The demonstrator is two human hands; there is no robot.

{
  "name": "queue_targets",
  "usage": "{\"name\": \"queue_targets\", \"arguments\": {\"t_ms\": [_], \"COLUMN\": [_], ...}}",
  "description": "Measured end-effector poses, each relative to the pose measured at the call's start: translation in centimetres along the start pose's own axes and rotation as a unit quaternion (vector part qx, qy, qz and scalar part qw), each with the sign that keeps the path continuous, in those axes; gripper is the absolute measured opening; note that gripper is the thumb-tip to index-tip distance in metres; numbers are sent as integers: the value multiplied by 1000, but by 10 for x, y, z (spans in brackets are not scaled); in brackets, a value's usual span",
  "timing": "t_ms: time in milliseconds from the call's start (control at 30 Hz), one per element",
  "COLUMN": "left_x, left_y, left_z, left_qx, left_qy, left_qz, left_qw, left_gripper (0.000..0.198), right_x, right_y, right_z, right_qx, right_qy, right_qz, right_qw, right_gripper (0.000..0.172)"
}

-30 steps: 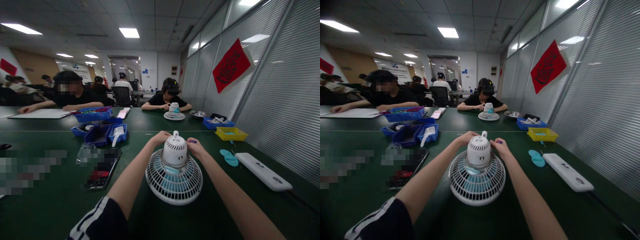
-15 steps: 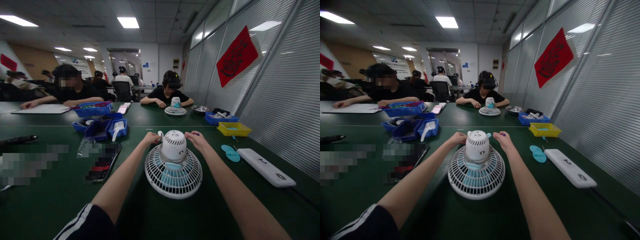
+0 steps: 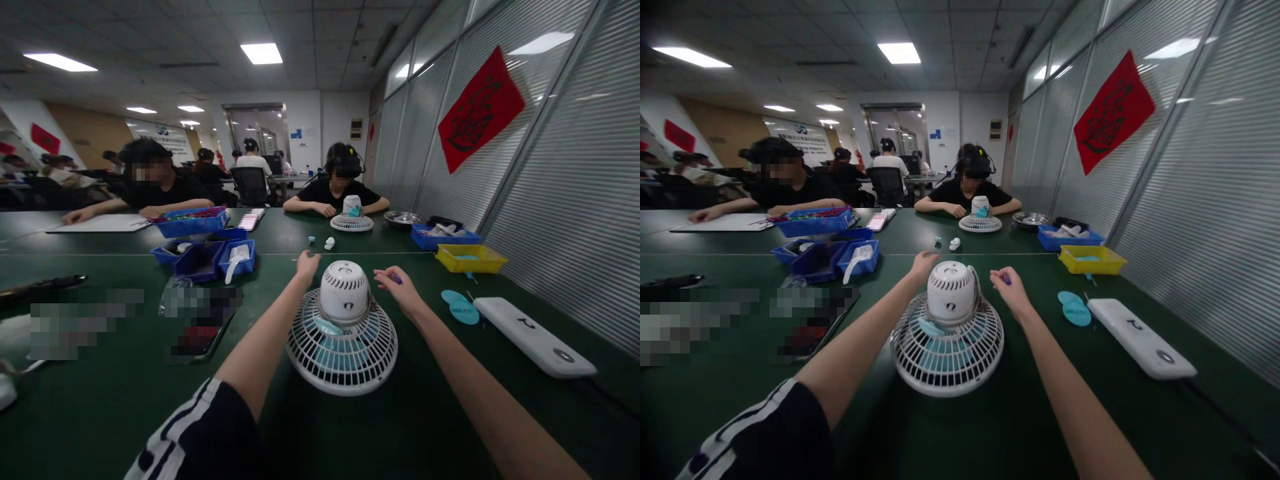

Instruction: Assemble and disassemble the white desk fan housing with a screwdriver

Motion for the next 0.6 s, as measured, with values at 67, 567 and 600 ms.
{"name": "queue_targets", "arguments": {"t_ms": [67, 567, 600], "left_x": [2, 31, 31], "left_y": [-3, -34, -33], "left_z": [-9, -122, -127], "left_qx": [7, -27, -33], "left_qy": [-15, 117, 127], "left_qz": [-8, -124, -129], "left_qw": [1000, 985, 983], "left_gripper": [33, 35, 36], "right_x": [-1, -97, -103], "right_y": [-6, 38, 41], "right_z": [-5, -50, -52], "right_qx": [5, 8, 12], "right_qy": [22, -112, -124], "right_qz": [-3, 15, 14], "right_qw": [1000, 994, 992], "right_gripper": [17, 41, 45]}}
Point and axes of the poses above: each hand's wrist, its own z-axis towards the middle knuckle, its own y-axis out of the palm, x = y × z, the point moved 1 cm from there along z, towards the middle knuckle, and after that the axes turned 1 degree about y, right-handed, at the moved point
